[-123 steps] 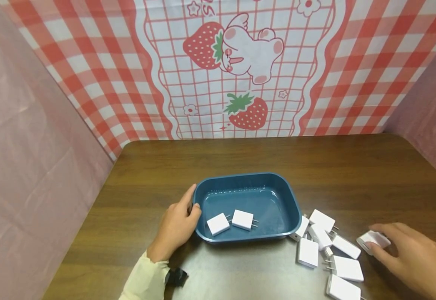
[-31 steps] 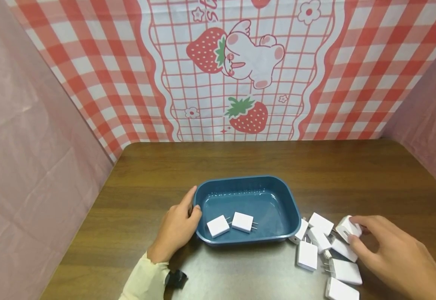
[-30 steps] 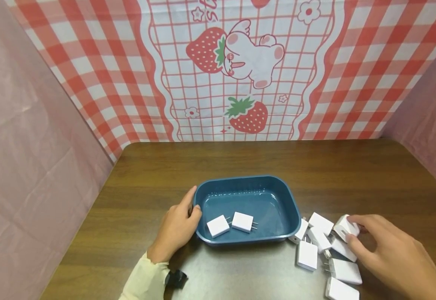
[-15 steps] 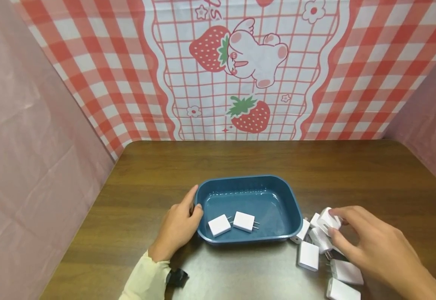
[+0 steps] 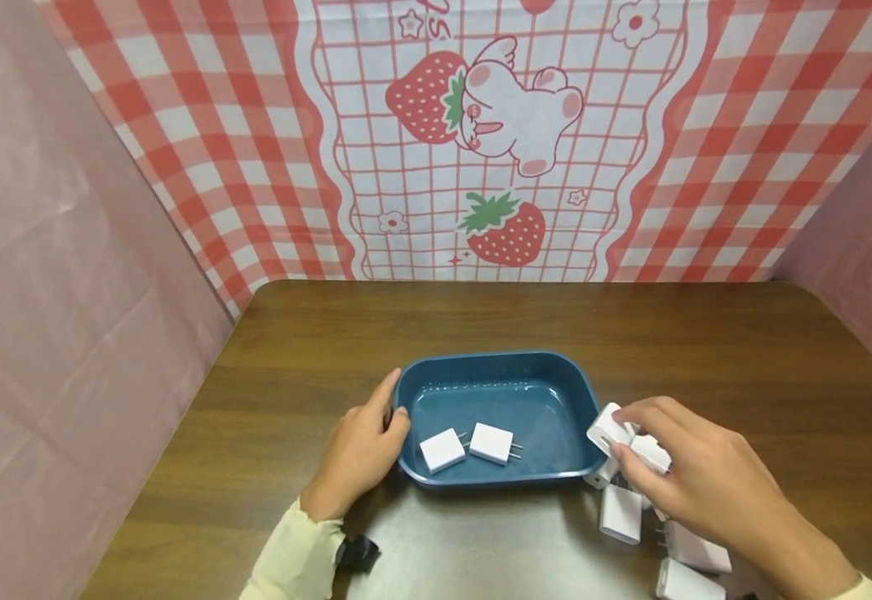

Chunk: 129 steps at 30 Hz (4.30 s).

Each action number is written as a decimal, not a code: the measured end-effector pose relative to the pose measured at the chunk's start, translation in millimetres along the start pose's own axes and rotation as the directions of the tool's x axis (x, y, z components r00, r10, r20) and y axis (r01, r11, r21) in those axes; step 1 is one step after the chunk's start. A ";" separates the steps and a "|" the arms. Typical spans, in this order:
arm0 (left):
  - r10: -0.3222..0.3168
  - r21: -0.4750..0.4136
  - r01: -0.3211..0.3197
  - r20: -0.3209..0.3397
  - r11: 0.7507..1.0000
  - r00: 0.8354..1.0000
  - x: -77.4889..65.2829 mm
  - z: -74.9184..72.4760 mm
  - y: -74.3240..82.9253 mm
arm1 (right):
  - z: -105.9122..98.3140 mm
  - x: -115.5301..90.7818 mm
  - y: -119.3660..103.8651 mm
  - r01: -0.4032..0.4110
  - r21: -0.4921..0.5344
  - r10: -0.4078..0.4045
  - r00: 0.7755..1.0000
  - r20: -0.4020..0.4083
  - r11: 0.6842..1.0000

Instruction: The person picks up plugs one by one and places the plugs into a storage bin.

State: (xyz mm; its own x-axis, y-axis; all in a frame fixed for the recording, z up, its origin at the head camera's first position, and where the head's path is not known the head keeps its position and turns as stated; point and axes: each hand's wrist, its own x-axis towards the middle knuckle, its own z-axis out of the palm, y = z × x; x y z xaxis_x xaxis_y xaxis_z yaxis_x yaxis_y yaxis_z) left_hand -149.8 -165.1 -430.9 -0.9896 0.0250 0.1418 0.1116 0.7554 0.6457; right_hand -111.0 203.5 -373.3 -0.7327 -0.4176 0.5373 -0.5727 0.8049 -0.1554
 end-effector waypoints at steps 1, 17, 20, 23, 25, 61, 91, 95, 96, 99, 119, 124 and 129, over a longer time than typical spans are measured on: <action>0.001 -0.001 -0.001 0.001 1.000 1.000 0.1 0.5 -0.1 | 1.4 1.4 -0.8 0.002 0.004 -0.002 1.000 0.004 1.000; 0.006 -0.007 -0.006 -0.005 1.000 1.000 0.5 1.0 -0.1 | 18.1 21.2 -9.3 0.016 -0.023 -0.013 0.991 0.133 1.000; 0.006 -0.012 -0.006 -0.006 1.000 1.000 0.5 0.7 0.0 | 19.8 24.0 -10.6 0.013 -0.021 -0.009 0.987 0.160 1.000; 0.005 -0.014 -0.005 0.001 1.000 1.000 0.9 0.1 1.4 | 20.3 25.8 -13.2 -0.014 -0.019 0.017 0.979 0.204 1.000; 0.005 -0.015 -0.005 0.002 1.000 1.000 1.4 0.0 2.5 | 21.0 27.2 -14.8 -0.026 -0.024 0.030 0.975 0.221 0.999; 0.027 -0.010 -0.027 0.031 1.000 0.999 -3.6 6.3 4.8 | 64.0 69.1 -44.6 0.123 0.201 -0.177 0.943 0.280 0.972; 0.041 -0.042 -0.040 0.015 0.998 0.999 -1.8 6.4 4.2 | 58.4 66.0 -47.4 0.092 0.087 -0.113 0.954 0.278 0.992; 0.032 -0.051 -0.031 0.023 0.998 0.999 -2.1 5.5 4.5 | 47.7 57.0 -40.5 0.065 0.066 -0.079 0.968 0.237 0.996; 0.031 -0.052 -0.029 0.026 0.998 0.999 -2.1 5.5 4.7 | 44.8 54.5 -38.8 0.055 0.060 -0.067 0.971 0.229 0.997; 0.029 -0.058 -0.027 0.032 0.998 0.999 -2.0 4.9 4.4 | 36.0 48.4 -34.5 0.011 0.051 -0.022 0.977 0.210 0.999; 0.002 -0.046 0.000 0.051 0.999 0.999 -1.2 5.3 5.3 | 6.8 18.5 -15.9 -0.140 0.022 0.133 0.972 0.193 0.990; 0.012 -0.053 -0.010 0.040 0.999 0.999 -1.2 5.3 4.5 | 3.8 11.9 -13.7 -0.150 0.014 0.145 0.973 0.179 0.989; 0.036 -0.064 -0.035 0.009 0.997 0.999 -1.7 6.2 3.1 | -0.9 4.0 -11.4 -0.177 0.006 0.173 0.969 0.178 0.984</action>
State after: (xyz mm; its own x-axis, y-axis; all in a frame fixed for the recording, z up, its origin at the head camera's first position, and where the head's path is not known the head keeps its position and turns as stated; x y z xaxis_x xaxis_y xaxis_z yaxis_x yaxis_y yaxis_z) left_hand -148.4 -158.7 -433.8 -0.9857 0.0584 0.1578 0.1521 0.7108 0.6867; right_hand -107.1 193.0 -368.6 -0.8743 -0.3403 0.3460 -0.4362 0.8636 -0.2528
